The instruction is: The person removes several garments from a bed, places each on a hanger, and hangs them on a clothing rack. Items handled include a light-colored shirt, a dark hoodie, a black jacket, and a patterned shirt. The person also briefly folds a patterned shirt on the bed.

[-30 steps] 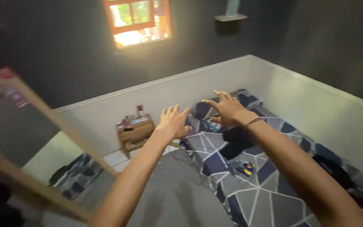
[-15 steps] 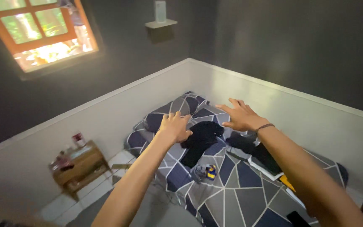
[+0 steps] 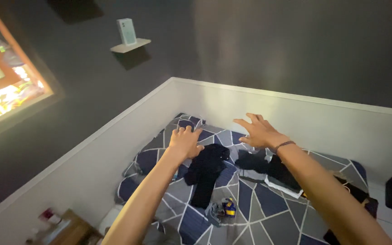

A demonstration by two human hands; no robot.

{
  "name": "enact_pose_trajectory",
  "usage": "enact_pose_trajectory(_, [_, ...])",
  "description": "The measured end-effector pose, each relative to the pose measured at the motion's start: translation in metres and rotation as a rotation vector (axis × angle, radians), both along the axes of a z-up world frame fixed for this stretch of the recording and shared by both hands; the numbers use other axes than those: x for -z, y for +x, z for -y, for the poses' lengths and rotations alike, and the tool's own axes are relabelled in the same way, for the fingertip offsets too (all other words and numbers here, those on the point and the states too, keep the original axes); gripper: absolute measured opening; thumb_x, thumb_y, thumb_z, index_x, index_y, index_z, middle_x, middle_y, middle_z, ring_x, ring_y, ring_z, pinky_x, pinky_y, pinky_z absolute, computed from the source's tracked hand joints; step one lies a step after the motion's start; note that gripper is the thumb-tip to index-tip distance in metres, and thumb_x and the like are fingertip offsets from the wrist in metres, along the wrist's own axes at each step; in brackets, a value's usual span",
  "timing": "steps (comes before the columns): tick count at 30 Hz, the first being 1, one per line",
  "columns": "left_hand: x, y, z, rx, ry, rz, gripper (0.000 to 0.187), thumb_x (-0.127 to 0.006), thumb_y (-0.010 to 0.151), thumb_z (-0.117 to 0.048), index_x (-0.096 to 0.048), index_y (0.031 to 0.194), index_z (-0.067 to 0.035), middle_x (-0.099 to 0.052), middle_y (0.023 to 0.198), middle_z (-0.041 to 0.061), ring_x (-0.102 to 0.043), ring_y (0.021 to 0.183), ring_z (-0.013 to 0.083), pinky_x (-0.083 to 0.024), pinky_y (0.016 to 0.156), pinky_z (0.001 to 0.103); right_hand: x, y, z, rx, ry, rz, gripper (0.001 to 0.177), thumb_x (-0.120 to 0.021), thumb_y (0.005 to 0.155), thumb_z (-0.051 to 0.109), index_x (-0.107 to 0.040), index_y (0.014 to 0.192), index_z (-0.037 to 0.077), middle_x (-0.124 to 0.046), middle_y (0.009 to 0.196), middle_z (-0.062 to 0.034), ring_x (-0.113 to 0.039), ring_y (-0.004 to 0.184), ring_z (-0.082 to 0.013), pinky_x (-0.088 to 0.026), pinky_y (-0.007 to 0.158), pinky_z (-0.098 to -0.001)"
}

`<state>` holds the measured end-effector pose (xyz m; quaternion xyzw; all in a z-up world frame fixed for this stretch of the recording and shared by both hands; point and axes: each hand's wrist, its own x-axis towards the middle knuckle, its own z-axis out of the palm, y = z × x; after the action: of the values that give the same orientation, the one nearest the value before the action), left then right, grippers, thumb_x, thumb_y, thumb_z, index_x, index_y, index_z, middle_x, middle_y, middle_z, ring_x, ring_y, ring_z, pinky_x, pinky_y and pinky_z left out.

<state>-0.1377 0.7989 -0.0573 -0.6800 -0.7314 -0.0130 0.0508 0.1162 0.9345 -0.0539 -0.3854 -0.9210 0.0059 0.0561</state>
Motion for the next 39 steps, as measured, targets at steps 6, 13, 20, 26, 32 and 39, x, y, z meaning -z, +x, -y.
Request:
enact_pose_trajectory(6, [0.019, -0.024, -0.051, 0.067, 0.01, 0.013, 0.072, -0.074, 0.086, -0.047, -0.047, 0.148, -0.021, -0.053, 0.141, 0.018, -0.05, 0.132, 0.0393, -0.037, 0.11, 0.059, 0.008, -0.019, -0.036, -0.002, -0.008, -0.033, 0.077, -0.074, 0.087, 0.04, -0.036, 0.154, 0.037, -0.026, 0.159, -0.0253, -0.027, 0.147, -0.0465, -0.034, 0.117, -0.0539])
enact_pose_trajectory(13, [0.037, -0.043, -0.113, 0.098, 0.034, 0.031, 0.066, -0.073, 0.087, -0.044, -0.051, 0.144, -0.02, -0.053, 0.142, 0.019, -0.051, 0.132, 0.0393, -0.039, 0.109, 0.059, -0.004, -0.041, -0.076, 0.037, -0.011, -0.037, 0.078, -0.073, 0.087, 0.037, -0.034, 0.154, 0.037, -0.024, 0.16, -0.0224, -0.025, 0.148, -0.042, -0.032, 0.118, -0.0521])
enact_pose_trajectory(20, [0.047, -0.072, -0.17, 0.128, 0.139, 0.063, 0.069, -0.075, 0.084, -0.041, -0.05, 0.143, -0.018, -0.053, 0.139, 0.02, -0.054, 0.126, 0.0398, -0.043, 0.102, 0.057, -0.012, -0.074, -0.133, 0.072, -0.046, -0.004, 0.075, -0.072, 0.089, 0.036, -0.035, 0.154, 0.036, -0.022, 0.162, -0.0202, -0.026, 0.149, -0.0398, -0.032, 0.12, -0.0489])
enact_pose_trajectory(26, [0.042, -0.099, -0.202, 0.104, 0.096, 0.082, 0.069, -0.075, 0.086, -0.042, -0.049, 0.145, -0.016, -0.055, 0.136, 0.019, -0.053, 0.128, 0.0394, -0.044, 0.104, 0.056, -0.002, -0.104, -0.169, 0.063, -0.035, 0.001, 0.072, -0.071, 0.09, 0.034, -0.037, 0.153, 0.035, -0.024, 0.16, -0.0192, -0.028, 0.148, -0.0383, -0.032, 0.119, -0.0489])
enact_pose_trajectory(32, [0.053, -0.124, -0.241, 0.113, 0.146, 0.132, 0.075, -0.078, 0.082, -0.039, -0.046, 0.147, -0.02, -0.039, 0.151, 0.022, -0.042, 0.137, 0.0403, -0.038, 0.108, 0.056, 0.008, -0.127, -0.194, 0.049, 0.031, -0.106, 0.059, -0.068, 0.091, 0.029, -0.048, 0.146, 0.029, -0.034, 0.156, -0.0168, -0.041, 0.14, -0.0363, -0.04, 0.115, -0.0465])
enact_pose_trajectory(39, [0.081, -0.153, -0.3, 0.191, 0.221, 0.2, 0.075, -0.077, 0.082, -0.032, -0.045, 0.149, -0.018, -0.032, 0.155, 0.026, -0.037, 0.14, 0.0417, -0.033, 0.113, 0.056, 0.047, -0.158, -0.243, 0.099, 0.135, -0.17, 0.06, -0.074, 0.087, 0.026, -0.053, 0.143, 0.026, -0.04, 0.149, -0.019, -0.045, 0.135, -0.0387, -0.042, 0.11, -0.048])
